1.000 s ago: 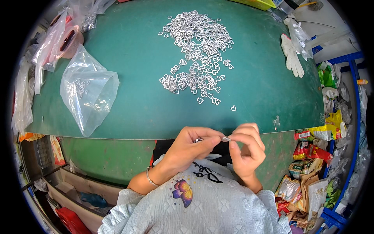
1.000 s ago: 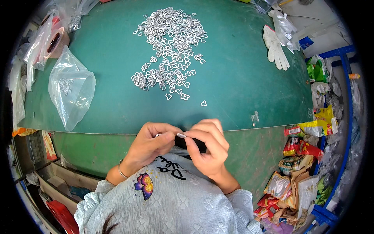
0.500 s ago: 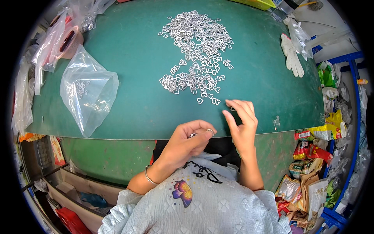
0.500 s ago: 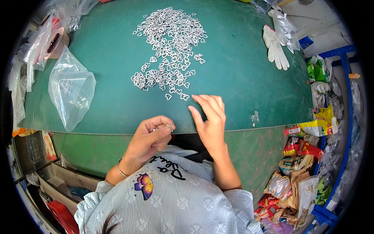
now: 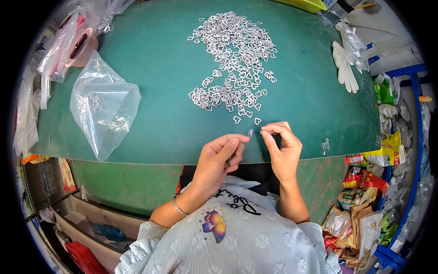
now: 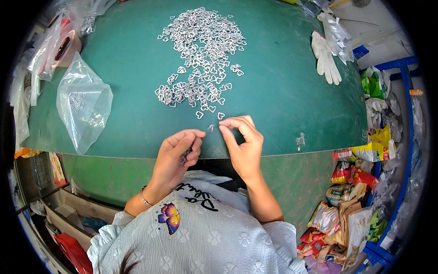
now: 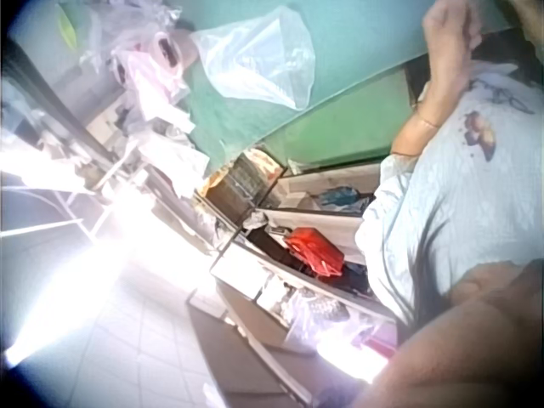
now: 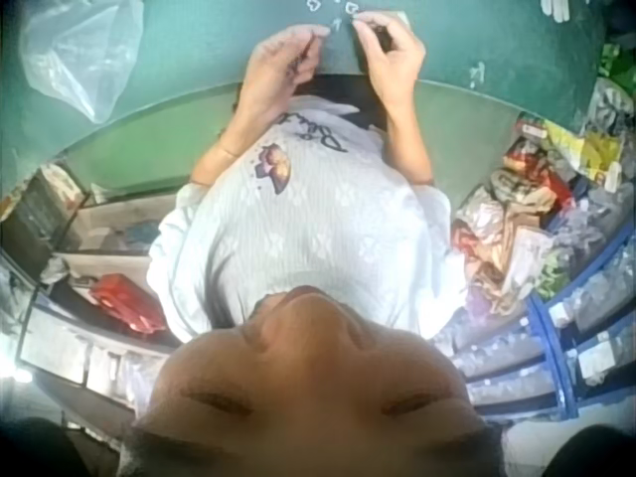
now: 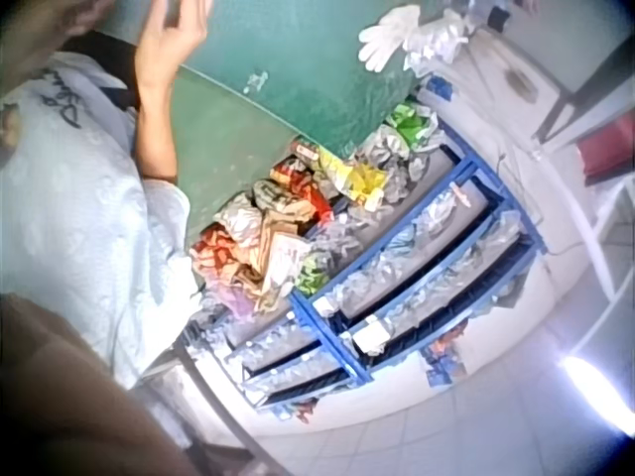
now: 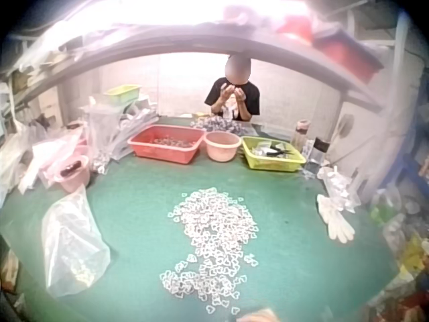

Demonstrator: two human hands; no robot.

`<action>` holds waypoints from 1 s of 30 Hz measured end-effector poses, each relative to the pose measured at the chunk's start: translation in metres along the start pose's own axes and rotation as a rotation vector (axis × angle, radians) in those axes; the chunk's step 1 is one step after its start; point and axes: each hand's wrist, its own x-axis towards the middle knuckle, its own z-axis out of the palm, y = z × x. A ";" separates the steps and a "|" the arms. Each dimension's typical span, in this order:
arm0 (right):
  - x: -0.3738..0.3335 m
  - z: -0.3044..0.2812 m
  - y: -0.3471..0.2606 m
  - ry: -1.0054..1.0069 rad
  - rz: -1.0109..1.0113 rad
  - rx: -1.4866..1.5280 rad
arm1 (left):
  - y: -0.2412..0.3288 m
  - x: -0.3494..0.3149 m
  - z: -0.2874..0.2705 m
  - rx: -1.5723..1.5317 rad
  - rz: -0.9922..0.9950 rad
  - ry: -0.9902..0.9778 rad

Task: The person assembles small heart-shaped metal pendants by hand at a green worktable. They repeatedly pick up two pieces, interlock them, and place the assembled unit back onto the table. Another person is visible in the background performing a similar task.

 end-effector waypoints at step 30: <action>-0.018 0.000 -0.026 -0.170 0.466 0.764 | -0.001 -0.006 0.005 0.510 0.376 0.035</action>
